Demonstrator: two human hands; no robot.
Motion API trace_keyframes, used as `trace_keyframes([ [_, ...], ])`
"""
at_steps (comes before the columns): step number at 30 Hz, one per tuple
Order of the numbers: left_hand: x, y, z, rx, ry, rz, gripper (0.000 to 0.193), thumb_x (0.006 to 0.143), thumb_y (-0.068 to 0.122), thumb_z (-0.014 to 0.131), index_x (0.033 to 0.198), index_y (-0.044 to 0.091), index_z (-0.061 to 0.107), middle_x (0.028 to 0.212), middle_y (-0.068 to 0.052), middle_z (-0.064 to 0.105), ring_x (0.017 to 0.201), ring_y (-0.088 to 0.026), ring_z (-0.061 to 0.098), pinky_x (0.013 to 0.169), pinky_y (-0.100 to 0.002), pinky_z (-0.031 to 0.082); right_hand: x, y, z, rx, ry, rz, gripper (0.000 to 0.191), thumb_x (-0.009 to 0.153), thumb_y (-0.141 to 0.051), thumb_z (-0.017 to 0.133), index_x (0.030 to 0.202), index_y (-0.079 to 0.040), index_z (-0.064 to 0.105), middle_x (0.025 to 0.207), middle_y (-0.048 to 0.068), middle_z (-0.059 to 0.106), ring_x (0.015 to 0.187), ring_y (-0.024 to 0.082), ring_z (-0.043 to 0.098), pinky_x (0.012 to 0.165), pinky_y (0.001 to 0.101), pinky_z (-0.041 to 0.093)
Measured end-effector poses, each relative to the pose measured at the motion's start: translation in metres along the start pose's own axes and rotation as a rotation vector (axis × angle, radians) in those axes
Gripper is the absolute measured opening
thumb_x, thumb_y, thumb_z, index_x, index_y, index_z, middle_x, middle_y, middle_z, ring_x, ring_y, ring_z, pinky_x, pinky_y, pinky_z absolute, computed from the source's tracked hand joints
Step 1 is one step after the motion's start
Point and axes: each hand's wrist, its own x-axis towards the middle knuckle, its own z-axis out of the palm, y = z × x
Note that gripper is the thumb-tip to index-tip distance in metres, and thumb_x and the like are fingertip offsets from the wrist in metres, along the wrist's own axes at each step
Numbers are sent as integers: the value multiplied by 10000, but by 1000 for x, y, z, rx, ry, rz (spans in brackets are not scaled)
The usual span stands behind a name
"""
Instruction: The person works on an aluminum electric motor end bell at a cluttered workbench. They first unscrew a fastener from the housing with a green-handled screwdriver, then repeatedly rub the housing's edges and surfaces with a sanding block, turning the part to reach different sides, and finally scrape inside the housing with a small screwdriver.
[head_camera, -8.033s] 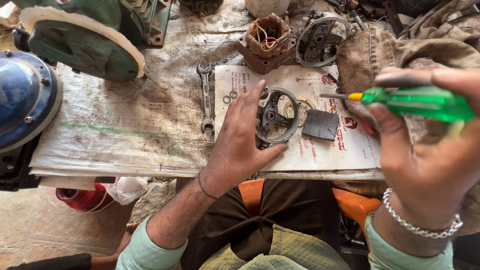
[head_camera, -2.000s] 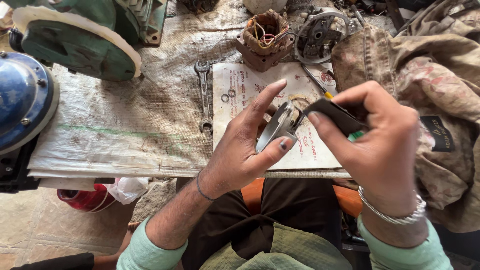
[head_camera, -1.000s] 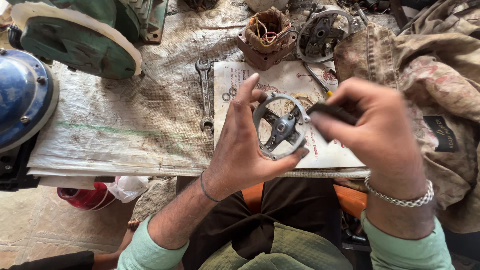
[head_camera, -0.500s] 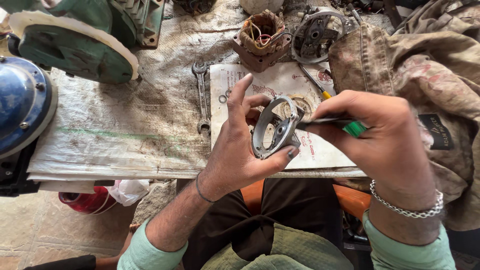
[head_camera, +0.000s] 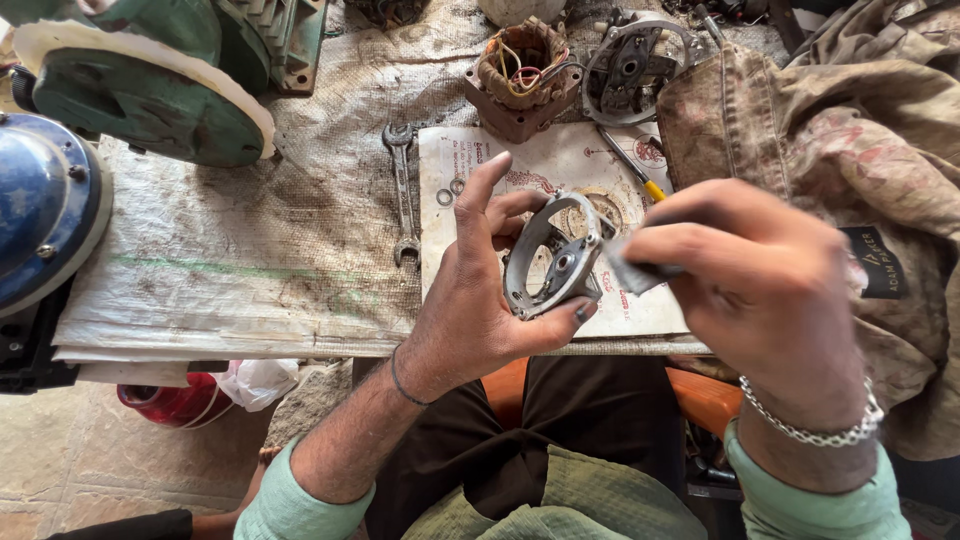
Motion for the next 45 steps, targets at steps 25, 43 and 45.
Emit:
trace_keyframes([
  [25,-4,-1,1,21,53,186,1181,803,218,960,1566,141,62,1462,-201,498,1354,-290,608,1184,-407,526,3,7,-11,260,-173,53,315,674,126,747,952,-17,720,938,68,773,847,145,782,720,270,598],
  [43,-4,-2,3,21,81,189,1168,780,202,968,1558,116,102,1441,-199,494,1371,-285,586,1212,-401,502,2,8,-15,335,-179,111,294,702,125,763,961,-13,744,910,64,773,829,135,764,730,235,588],
  [45,-5,-3,3,31,76,175,1157,803,210,966,1560,122,95,1447,-206,488,1387,-292,580,1222,-416,506,1,8,-18,397,-199,172,265,717,117,780,949,-5,739,876,61,772,813,128,745,745,236,569],
])
